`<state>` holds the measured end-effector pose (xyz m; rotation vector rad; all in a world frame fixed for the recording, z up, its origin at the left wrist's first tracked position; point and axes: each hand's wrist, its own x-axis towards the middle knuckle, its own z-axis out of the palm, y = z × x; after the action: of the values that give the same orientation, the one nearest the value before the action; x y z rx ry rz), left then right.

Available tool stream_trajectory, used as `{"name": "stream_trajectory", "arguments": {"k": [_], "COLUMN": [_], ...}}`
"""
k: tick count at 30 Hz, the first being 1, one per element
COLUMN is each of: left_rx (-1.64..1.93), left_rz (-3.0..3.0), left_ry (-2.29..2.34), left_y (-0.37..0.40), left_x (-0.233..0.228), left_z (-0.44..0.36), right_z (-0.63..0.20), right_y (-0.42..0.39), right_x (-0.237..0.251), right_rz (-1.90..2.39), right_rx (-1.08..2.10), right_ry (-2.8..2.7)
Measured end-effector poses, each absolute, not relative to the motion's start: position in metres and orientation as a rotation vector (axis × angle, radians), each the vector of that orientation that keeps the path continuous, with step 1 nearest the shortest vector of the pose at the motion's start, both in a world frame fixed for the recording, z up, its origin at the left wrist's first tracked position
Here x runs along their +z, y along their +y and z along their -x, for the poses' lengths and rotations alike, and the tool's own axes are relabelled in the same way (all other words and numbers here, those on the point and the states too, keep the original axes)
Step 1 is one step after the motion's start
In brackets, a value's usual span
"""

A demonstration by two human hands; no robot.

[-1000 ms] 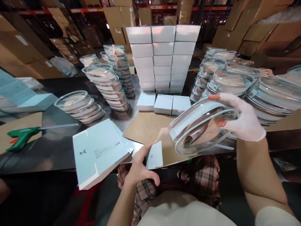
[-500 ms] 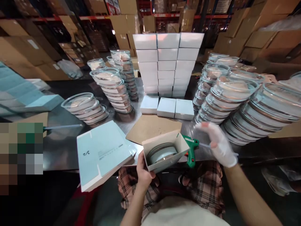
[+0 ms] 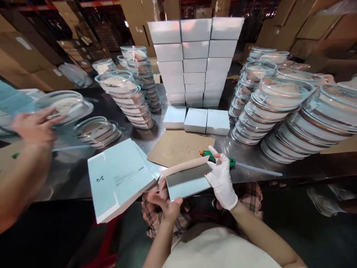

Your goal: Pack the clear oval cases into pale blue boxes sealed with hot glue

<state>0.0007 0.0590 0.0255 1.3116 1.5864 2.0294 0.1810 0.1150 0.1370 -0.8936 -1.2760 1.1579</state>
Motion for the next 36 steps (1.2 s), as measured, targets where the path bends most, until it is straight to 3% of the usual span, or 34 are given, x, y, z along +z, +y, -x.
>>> {"name": "stream_trajectory", "arguments": {"k": [3, 7, 10, 16, 25, 29, 32, 36], "left_rx": [2.038, 1.972, 1.986, 2.095, 1.725, 1.689, 1.668, 1.665], "left_rz": [-1.525, -1.792, -1.854, -1.633, -1.223, -1.190, -1.288, -1.381], "left_ry": [1.641, 1.471, 1.478, 1.647, 1.656, 1.582, 1.572, 1.558], "left_y": [0.058, 0.059, 0.062, 0.046, 0.023, 0.038, 0.045, 0.049], "left_x": [0.031, 0.031, 0.027, 0.044, 0.061, 0.069, 0.078, 0.084], "left_z": [0.012, 0.027, 0.023, 0.006, -0.013, -0.028, -0.036, -0.043], "right_z": [-0.201, -0.252, -0.269, -0.272, -0.267, -0.261, -0.263, -0.262], "right_y": [0.115, 0.127, 0.138, 0.149, 0.108, 0.088, 0.071, 0.056], "right_x": [0.134, 0.123, 0.110, 0.097, 0.142, 0.149, 0.141, 0.133], "right_rz": [1.005, 1.840, 2.209, 1.991, 1.235, 0.999, 1.207, 1.295], "right_rx": [1.111, 0.701, 0.757, 1.054, 1.307, 1.575, 1.517, 1.208], "right_ry": [-1.347, -1.540, -1.553, -1.359, -0.995, -1.121, -1.251, -1.583]}}
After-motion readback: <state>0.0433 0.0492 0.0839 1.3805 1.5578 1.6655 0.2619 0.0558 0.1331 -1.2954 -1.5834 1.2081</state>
